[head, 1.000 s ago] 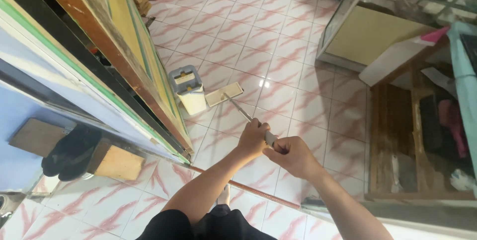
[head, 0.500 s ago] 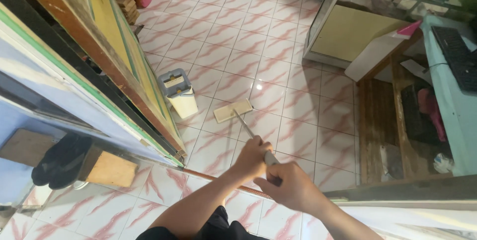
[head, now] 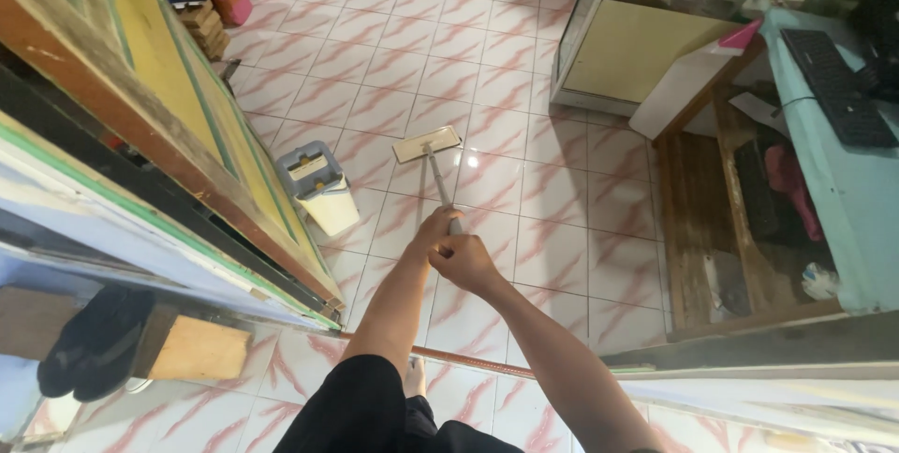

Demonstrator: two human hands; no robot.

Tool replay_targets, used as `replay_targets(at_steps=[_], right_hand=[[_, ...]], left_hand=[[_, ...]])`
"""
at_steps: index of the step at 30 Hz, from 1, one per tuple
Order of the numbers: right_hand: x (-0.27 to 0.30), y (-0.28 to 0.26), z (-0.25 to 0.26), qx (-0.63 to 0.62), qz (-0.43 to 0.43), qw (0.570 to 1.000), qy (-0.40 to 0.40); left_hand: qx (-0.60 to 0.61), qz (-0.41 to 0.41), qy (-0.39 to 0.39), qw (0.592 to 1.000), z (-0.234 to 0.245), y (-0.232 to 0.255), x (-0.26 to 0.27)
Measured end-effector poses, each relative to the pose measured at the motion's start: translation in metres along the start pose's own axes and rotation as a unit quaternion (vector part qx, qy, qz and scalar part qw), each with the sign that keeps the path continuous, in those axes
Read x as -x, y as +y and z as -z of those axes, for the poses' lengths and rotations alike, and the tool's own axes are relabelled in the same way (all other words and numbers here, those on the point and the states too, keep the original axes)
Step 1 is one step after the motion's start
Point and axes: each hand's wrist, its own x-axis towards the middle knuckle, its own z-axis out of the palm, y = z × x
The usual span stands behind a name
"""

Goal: Mopping the tiled floor in an indoor room using a flat mop.

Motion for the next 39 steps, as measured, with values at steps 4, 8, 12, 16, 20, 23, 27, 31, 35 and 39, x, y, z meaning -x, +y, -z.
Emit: replay_targets(at_steps=[4, 8, 12, 16, 20, 23, 27, 31, 35, 39], right_hand=[[0.009, 0.005, 0.006, -0.029, -0.052, 0.998, 0.001], [0.045, 0.011, 0.021, -0.009, -0.047, 0.998, 0.037], [0.098, -0.002, 0.048, -0.004, -0.085, 0.996, 0.030], [0.153, -0.029, 0.084, 0.025, -0.087, 0.994, 0.054], [0.205, -0.067, 0.116, 0.029, -0.128, 0.991, 0.015], [0.224, -0.086, 0.126, 0.036, -0.150, 0.988, -0.002], [0.219, -0.082, 0.119, 0.031, -0.144, 0.988, -0.039], [0.172, -0.058, 0.097, 0.036, -0.123, 0.992, 0.007], [0.100, -0.024, 0.077, 0.035, -0.123, 0.991, 0.051], [0.012, 0.016, 0.070, 0.024, -0.115, 0.988, 0.104]], left_hand=[[0.058, 0.062, -0.008, 0.996, 0.013, 0.048, 0.007], [-0.045, 0.013, -0.021, 0.999, 0.008, 0.106, 0.033], [-0.044, -0.013, -0.043, 0.998, 0.002, 0.166, 0.060], [-0.005, -0.041, -0.069, 0.997, 0.024, 0.268, 0.091], [-0.048, -0.064, -0.153, 0.985, 0.034, 0.335, 0.112], [-0.037, -0.098, -0.173, 0.979, 0.033, 0.352, 0.121], [-0.048, -0.128, -0.188, 0.973, 0.032, 0.341, 0.117], [-0.041, -0.131, -0.191, 0.972, 0.026, 0.291, 0.081], [-0.020, -0.141, -0.167, 0.976, 0.018, 0.227, 0.021], [-0.003, -0.115, -0.175, 0.978, -0.007, 0.146, -0.060]])
